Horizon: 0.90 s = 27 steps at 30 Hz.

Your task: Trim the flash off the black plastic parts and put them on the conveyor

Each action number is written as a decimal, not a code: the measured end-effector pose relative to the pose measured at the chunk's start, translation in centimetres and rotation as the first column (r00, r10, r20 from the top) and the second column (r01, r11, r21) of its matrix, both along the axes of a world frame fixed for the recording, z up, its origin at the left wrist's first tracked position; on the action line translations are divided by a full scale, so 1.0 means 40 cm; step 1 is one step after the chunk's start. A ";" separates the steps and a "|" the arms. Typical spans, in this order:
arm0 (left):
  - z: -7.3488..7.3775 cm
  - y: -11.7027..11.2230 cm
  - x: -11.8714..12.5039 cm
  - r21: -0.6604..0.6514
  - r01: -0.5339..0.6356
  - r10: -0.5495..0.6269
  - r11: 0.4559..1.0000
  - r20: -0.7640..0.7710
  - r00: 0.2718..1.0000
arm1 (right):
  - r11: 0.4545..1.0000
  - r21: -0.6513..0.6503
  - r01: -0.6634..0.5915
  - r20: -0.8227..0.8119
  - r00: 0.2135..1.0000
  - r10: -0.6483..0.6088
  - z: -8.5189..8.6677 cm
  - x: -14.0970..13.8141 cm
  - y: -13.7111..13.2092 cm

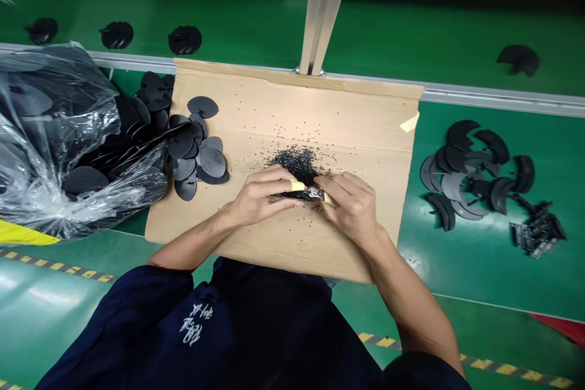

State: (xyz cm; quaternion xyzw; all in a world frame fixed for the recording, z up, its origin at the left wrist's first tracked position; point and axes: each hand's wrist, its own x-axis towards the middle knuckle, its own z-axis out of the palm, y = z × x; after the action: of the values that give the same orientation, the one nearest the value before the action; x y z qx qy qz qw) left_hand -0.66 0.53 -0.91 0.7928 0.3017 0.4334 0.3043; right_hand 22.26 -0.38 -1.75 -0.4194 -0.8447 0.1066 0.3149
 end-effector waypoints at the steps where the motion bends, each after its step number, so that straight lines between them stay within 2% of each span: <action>1: -0.001 -0.001 0.001 -0.003 0.000 0.000 1.000 0.008 1.000 | 1.000 0.012 0.004 0.012 1.000 -0.004 0.000 0.000 -0.001; 6: 0.008 -0.003 0.002 -0.007 -0.011 0.011 1.000 -0.001 1.000 | 1.000 -0.015 -0.013 -0.009 1.000 0.013 0.001 -0.002 -0.002; 9: 0.016 -0.001 0.003 0.015 -0.055 0.056 0.998 -0.027 0.998 | 0.999 0.009 0.035 -0.002 0.999 -0.035 -0.002 -0.002 0.005; 14: 0.012 -0.002 0.008 0.181 -0.100 0.130 0.978 -0.162 0.978 | 0.996 0.046 0.075 0.122 0.989 -0.080 -0.010 -0.007 0.009; 17: 0.010 -0.002 0.008 0.270 -0.166 0.225 0.948 -0.203 0.953 | 0.998 -0.013 0.063 0.071 0.996 -0.062 -0.009 -0.006 0.009; 19: 0.012 0.000 0.005 0.229 -0.197 0.230 0.953 -0.128 0.965 | 0.995 -0.081 0.049 -0.037 0.998 -0.053 -0.002 -0.005 0.010; 23: 0.019 0.000 0.001 0.061 -0.201 0.198 0.978 0.046 0.979 | 0.981 -0.187 -0.047 -0.254 0.967 -0.002 0.016 -0.006 0.012; 25: 0.018 0.000 0.000 0.068 -0.172 0.171 0.983 0.027 0.985 | 0.988 -0.139 -0.061 -0.272 0.962 0.021 0.020 -0.007 0.010; 27: 0.013 0.000 -0.001 0.132 -0.154 0.166 0.979 -0.086 0.982 | 0.999 -0.019 -0.047 -0.219 0.975 0.042 0.018 -0.006 0.007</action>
State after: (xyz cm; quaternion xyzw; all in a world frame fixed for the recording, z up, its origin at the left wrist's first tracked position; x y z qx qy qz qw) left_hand -0.68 0.52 -0.38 0.8036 0.3511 0.4355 0.2032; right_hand 22.03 -0.09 -1.02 -0.3898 -0.8130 0.1693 0.3980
